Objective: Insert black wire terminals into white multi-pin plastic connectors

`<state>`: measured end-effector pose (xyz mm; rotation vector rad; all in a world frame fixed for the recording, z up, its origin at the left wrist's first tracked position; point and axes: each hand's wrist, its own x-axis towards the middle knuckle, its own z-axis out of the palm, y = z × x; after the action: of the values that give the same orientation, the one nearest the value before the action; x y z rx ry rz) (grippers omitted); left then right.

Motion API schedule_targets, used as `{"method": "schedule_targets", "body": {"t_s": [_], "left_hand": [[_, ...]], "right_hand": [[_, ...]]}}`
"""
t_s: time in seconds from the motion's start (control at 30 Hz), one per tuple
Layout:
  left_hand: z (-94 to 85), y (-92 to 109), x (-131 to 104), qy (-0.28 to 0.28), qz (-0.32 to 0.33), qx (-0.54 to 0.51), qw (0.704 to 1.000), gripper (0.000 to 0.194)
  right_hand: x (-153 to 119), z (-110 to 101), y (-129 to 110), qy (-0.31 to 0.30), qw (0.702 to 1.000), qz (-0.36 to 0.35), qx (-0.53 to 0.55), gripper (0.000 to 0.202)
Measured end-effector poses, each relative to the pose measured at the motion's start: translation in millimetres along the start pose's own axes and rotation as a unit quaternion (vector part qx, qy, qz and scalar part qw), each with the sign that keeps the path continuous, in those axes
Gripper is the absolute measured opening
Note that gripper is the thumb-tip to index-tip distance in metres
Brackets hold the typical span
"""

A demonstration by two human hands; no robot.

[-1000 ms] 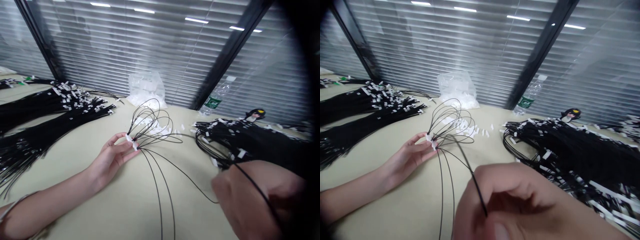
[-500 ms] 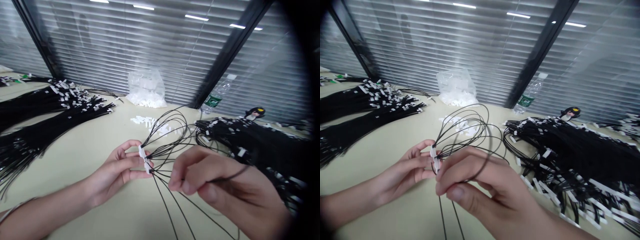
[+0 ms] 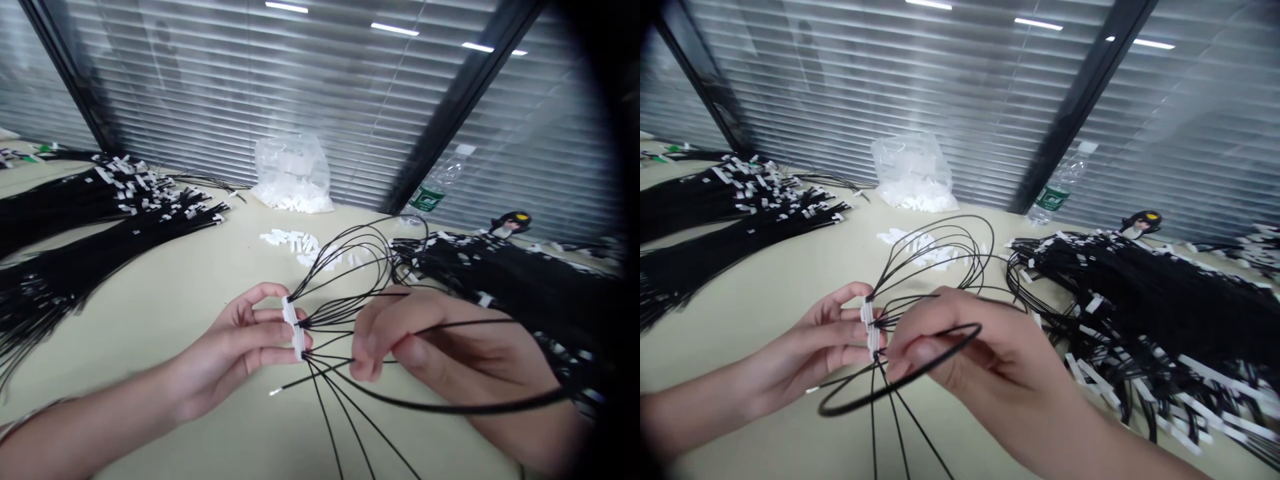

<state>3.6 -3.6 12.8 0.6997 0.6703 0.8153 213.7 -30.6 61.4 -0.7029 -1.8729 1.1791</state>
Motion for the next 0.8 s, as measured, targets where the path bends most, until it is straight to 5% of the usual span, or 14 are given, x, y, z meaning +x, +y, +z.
{"method": "schedule_targets", "body": {"t_s": [0.23,0.47,0.8], "left_hand": [[-0.3,-1,1,0.028,0.002,0.002,1.000,0.031],[-1.2,-2,1,0.000,0.004,0.016,1.000,0.025],[-3.2,-3,2,-0.032,0.005,0.027,0.999,0.025]], "right_hand": [[-3,10,-4,0.024,0.999,0.022,-0.008,0.028],[-8,-3,1,0.101,0.981,-0.006,-0.164,0.025],[-8,-7,-1,0.060,0.906,-0.174,-0.380,0.030]]}}
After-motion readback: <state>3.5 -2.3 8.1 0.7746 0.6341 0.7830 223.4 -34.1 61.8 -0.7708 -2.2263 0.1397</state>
